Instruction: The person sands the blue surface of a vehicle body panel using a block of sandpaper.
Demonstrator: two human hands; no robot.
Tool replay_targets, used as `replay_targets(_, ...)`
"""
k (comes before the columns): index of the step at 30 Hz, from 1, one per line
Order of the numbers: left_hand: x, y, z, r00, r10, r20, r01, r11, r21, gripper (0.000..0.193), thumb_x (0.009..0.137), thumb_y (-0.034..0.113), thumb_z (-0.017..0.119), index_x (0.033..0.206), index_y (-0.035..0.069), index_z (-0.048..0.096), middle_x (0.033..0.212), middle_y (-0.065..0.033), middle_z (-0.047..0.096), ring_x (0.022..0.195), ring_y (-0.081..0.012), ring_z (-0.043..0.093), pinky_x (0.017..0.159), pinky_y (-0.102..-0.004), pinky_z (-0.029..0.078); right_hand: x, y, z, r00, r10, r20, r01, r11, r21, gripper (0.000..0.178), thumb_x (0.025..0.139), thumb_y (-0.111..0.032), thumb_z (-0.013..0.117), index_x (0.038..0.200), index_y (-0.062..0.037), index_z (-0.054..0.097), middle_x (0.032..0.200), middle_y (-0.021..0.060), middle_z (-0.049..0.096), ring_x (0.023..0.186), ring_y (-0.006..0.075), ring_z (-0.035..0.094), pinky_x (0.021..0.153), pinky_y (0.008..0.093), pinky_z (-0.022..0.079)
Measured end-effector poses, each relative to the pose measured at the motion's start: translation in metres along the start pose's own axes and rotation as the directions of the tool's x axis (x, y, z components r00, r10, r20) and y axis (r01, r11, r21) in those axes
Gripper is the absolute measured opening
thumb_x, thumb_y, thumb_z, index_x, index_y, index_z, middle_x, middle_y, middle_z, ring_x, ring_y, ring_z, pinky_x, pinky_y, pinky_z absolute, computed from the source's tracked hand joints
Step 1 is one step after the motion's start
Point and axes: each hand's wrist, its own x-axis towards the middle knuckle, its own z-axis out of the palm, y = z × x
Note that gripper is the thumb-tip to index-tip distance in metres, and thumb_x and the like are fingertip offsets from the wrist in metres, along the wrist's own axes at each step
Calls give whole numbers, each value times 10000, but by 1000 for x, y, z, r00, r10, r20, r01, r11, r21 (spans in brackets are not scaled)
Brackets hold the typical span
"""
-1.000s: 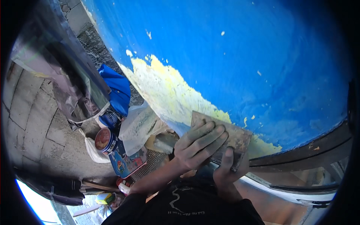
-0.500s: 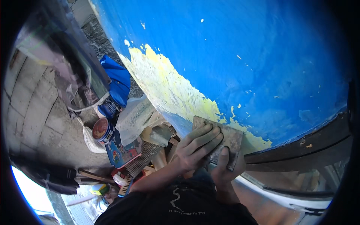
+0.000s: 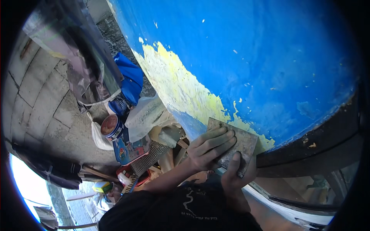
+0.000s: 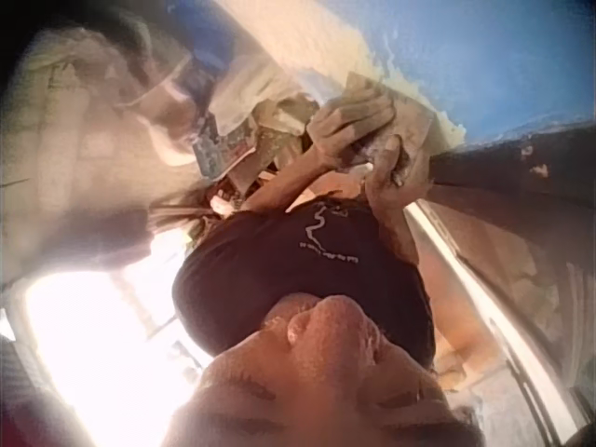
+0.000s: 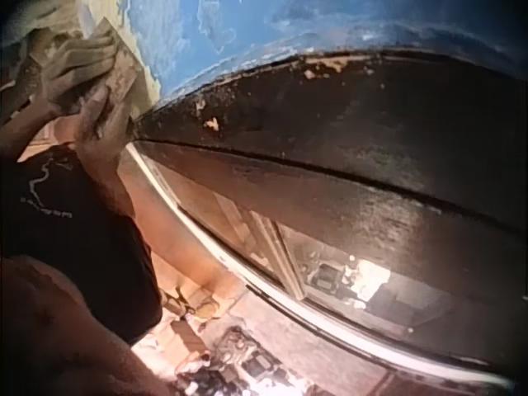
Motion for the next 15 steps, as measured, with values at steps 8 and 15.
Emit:
replay_targets(8, 21, 0, -4, 999, 28, 35, -28, 1000, -1, 360, 670, 125, 739, 1015, 32, 700, 1082, -79, 680, 988, -245, 660, 809, -290, 546, 7, -6, 8, 980, 41, -195, -36, 999, 33, 314, 911, -144, 575, 1081, 118, 554, 955, 134, 639, 802, 178, 604, 682, 290, 493)
replay_targets(15, 18, -1, -4, 995, 86, 43, -84, 996, -41, 324, 702, 117, 708, 1011, 20, 705, 1088, -91, 676, 1022, -247, 654, 863, -315, 554, -1, 0, 4, 983, -36, -182, 8, 988, -153, 316, 915, -150, 563, 1150, 57, 526, 1046, 220, 597, 862, 272, 618, 707, 327, 522)
